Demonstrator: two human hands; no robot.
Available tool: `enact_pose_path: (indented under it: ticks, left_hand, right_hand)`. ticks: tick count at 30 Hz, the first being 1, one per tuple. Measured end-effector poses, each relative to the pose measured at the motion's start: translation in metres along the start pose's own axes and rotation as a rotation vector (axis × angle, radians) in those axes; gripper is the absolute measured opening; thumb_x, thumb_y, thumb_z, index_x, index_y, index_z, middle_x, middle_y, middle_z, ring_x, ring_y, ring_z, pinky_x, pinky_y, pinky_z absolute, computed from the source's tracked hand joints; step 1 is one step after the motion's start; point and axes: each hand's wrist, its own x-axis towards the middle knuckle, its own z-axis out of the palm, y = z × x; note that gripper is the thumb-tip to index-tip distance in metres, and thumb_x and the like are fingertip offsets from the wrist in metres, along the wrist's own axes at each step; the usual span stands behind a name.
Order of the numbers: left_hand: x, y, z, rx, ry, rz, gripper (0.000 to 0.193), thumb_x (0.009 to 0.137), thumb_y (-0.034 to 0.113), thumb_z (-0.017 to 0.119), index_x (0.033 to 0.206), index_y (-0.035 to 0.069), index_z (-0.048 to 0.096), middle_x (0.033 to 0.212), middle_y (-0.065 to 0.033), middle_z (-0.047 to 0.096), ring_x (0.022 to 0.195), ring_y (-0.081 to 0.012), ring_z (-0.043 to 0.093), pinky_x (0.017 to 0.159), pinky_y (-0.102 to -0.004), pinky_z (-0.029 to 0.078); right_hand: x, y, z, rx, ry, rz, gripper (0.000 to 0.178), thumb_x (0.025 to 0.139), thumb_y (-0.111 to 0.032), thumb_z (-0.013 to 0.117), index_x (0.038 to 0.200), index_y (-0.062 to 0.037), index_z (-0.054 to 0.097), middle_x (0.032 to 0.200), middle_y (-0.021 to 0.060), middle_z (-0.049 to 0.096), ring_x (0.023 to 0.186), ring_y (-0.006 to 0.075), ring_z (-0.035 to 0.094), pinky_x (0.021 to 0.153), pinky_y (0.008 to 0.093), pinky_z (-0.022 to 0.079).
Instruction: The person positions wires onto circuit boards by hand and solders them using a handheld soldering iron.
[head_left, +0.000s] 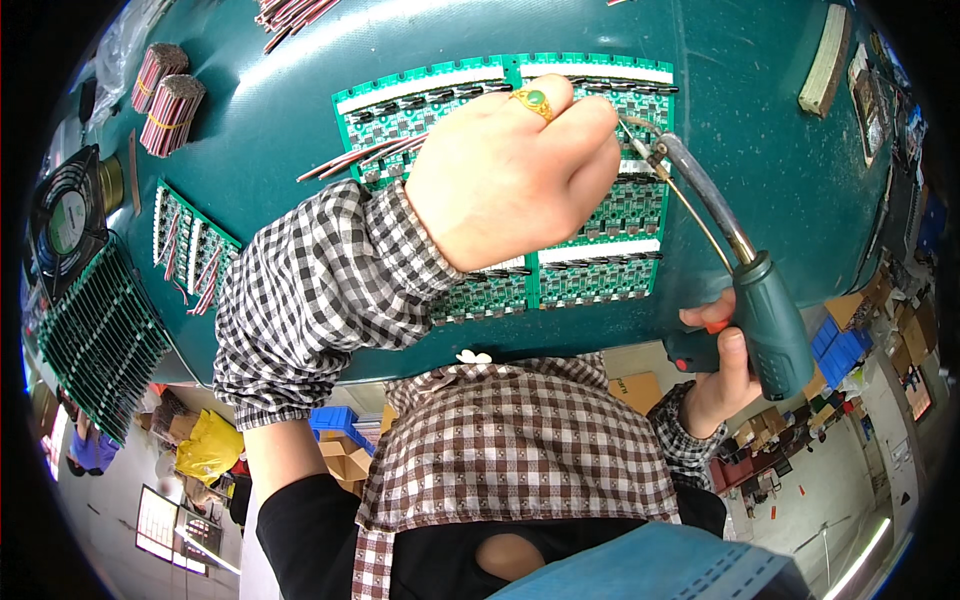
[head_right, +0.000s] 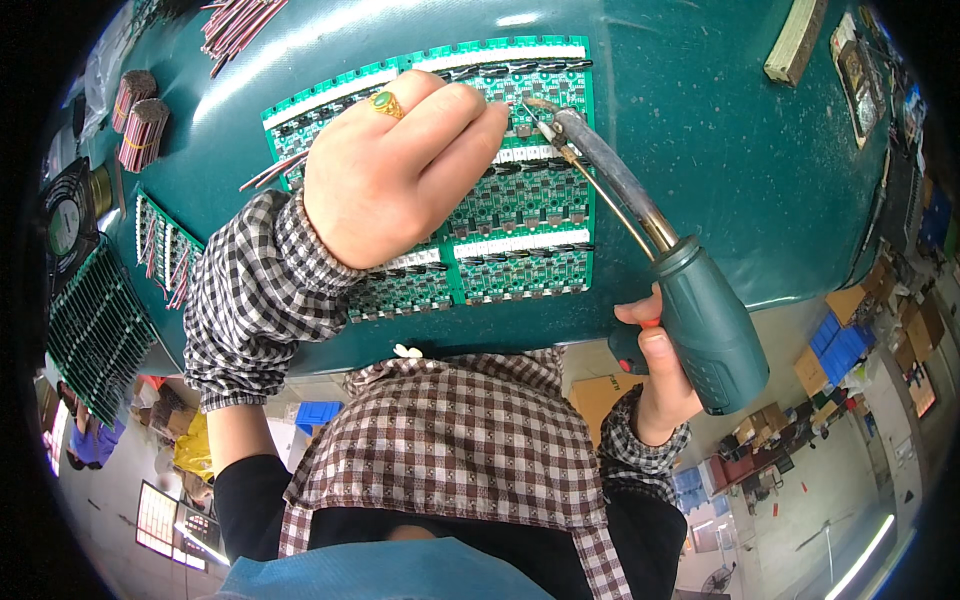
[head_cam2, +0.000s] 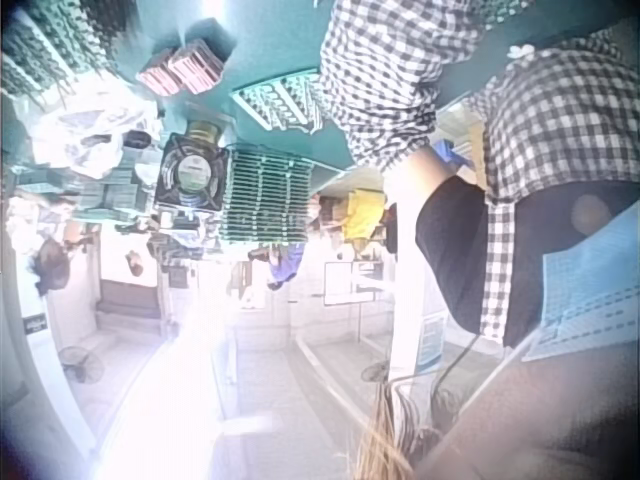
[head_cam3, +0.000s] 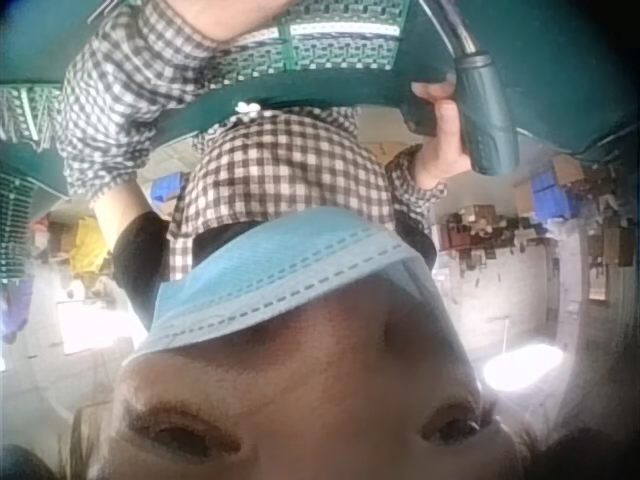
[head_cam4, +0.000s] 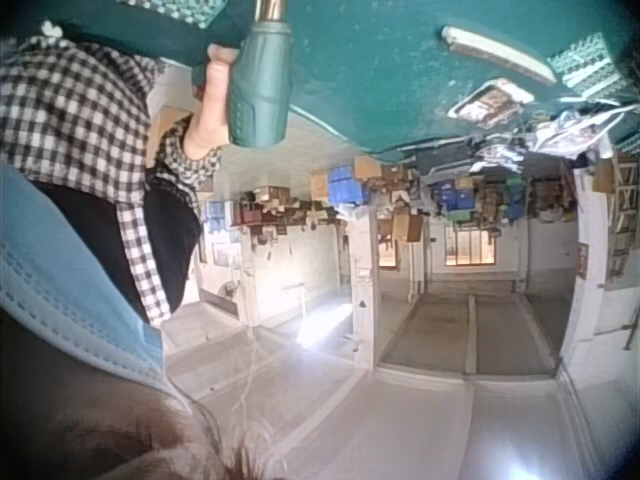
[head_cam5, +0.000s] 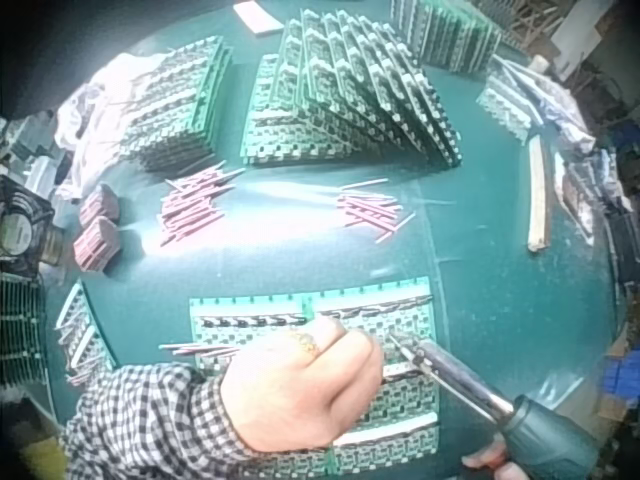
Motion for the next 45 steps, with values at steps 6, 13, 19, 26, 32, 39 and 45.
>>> enact_pose_path:
  ticks: [6,13,19,26,32,39,45]
  left_hand:
    - [0.001,0.0,0.0,0.008,-0.011,-0.012,0.038,0.065,0.008,0.062,0.102,-0.003,0.063,0.088,-0.0073,0.053,0.076,-0.02,0.055,0.06,-0.0283,0.05]
    - [0.011,0.002,-0.004,0.036,-0.034,0.043,0.038,0.067,0.008,0.062,0.103,-0.002,0.064,0.089,-0.007,0.054,0.079,-0.021,0.057,0.065,-0.0302,0.051]
    - [0.005,-0.005,-0.009,0.084,-0.022,0.077,0.038,0.066,0.007,0.063,0.102,-0.001,0.064,0.09,-0.0082,0.057,0.08,-0.0227,0.058,0.064,-0.0317,0.052]
    - [0.005,0.003,-0.005,0.017,0.029,0.052,0.036,0.065,-0.004,0.069,0.101,0.0,0.067,0.088,-0.0086,0.06,0.078,-0.0239,0.06,0.065,-0.0331,0.052]
    - [0.003,0.003,-0.006,0.051,0.052,0.059,0.03,0.069,0.004,0.065,0.099,0.002,0.066,0.087,-0.0065,0.057,0.074,-0.0216,0.059,0.057,-0.0313,0.051]
    - [0.002,-0.006,-0.002,0.044,0.028,0.082,0.031,0.07,0.006,0.063,0.101,0.001,0.064,0.09,-0.008,0.056,0.08,-0.023,0.059,0.062,-0.0313,0.052]
    - [0.004,-0.005,-0.004,0.068,0.06,0.075,0.028,0.072,0.009,0.062,0.099,0.001,0.062,0.087,-0.0078,0.053,0.083,-0.023,0.058,0.065,-0.0318,0.052]
  right_hand:
    - [0.003,0.001,0.0,-0.005,-0.004,-0.014,0.04,0.082,-0.014,0.07,0.11,0.0124,0.06,0.082,0.0174,0.067,0.068,0.026,0.066,0.067,0.0371,0.057]
    - [0.012,0.0,-0.018,0.091,0.167,0.048,0.041,0.095,-0.024,0.057,0.12,0.0081,0.051,0.092,0.0148,0.061,0.067,0.0214,0.065,0.061,0.0332,0.06]
    - [0.051,-0.023,-0.085,0.081,0.489,-0.395,0.038,0.097,-0.023,0.055,0.122,0.006,0.052,0.099,0.0139,0.063,0.081,0.0235,0.068,0.066,0.0333,0.06]
    - [0.146,0.01,-0.119,-0.042,0.792,-0.489,0.022,0.084,-0.011,0.073,0.094,0.007,0.067,0.084,0.0116,0.07,0.061,0.0193,0.068,0.058,0.0292,0.055]
    - [0.136,0.0,-0.106,-0.067,0.795,-0.537,0.023,0.084,-0.01,0.073,0.1,0.0062,0.069,0.085,0.0102,0.071,0.067,0.0175,0.07,0.059,0.028,0.055]
    - [0.091,-0.002,-0.08,-0.015,0.614,-0.343,0.025,0.088,-0.008,0.067,0.107,0.0084,0.063,0.089,0.015,0.069,0.07,0.0241,0.07,0.059,0.0314,0.058]
    - [0.033,0.002,-0.059,0.491,0.245,0.085,0.036,0.099,-0.024,0.052,0.116,0.0075,0.055,0.092,0.0151,0.066,0.074,0.0275,0.071,0.058,0.0327,0.062]
